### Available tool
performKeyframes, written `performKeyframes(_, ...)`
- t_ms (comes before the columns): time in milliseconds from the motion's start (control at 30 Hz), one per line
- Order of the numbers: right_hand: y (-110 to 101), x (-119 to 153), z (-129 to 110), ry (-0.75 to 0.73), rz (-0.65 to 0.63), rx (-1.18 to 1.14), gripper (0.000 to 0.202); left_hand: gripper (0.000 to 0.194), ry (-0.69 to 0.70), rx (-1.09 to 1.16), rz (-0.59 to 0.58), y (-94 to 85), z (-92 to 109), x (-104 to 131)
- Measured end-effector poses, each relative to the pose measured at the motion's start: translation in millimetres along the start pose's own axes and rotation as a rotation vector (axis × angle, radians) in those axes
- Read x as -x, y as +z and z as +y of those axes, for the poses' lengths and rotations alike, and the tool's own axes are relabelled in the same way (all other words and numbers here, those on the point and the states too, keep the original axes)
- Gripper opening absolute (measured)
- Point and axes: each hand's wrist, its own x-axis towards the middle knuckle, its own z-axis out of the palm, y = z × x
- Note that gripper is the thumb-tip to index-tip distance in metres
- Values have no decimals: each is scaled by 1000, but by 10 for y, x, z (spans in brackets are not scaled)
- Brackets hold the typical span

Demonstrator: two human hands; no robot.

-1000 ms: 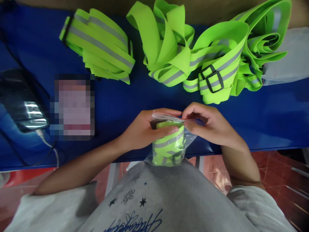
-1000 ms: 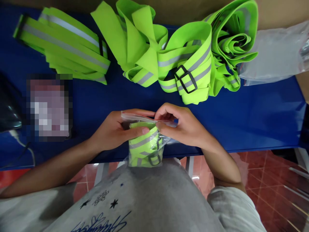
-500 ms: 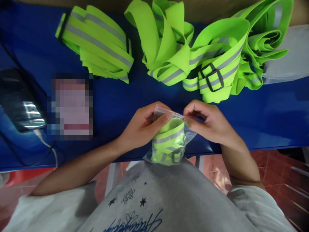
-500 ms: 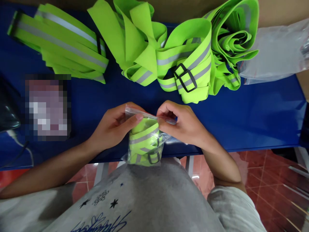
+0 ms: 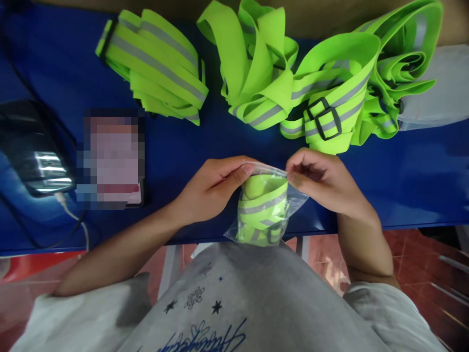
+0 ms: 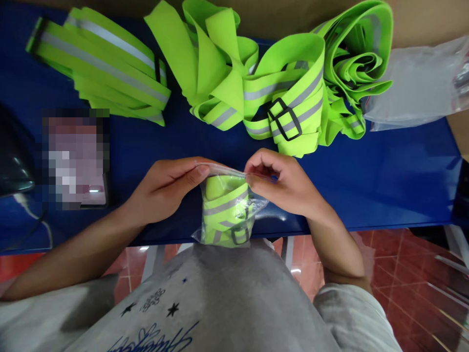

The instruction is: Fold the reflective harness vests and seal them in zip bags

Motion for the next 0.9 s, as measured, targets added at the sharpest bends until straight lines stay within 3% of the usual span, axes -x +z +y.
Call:
performKeyframes(367, 41, 16, -22, -38, -43, -10, 4, 23, 5, 25, 132, 104, -41, 8)
performKeyframes(900, 98, 13, -53, -123, -54, 38, 4, 19, 14, 52, 127, 123, -106, 40)
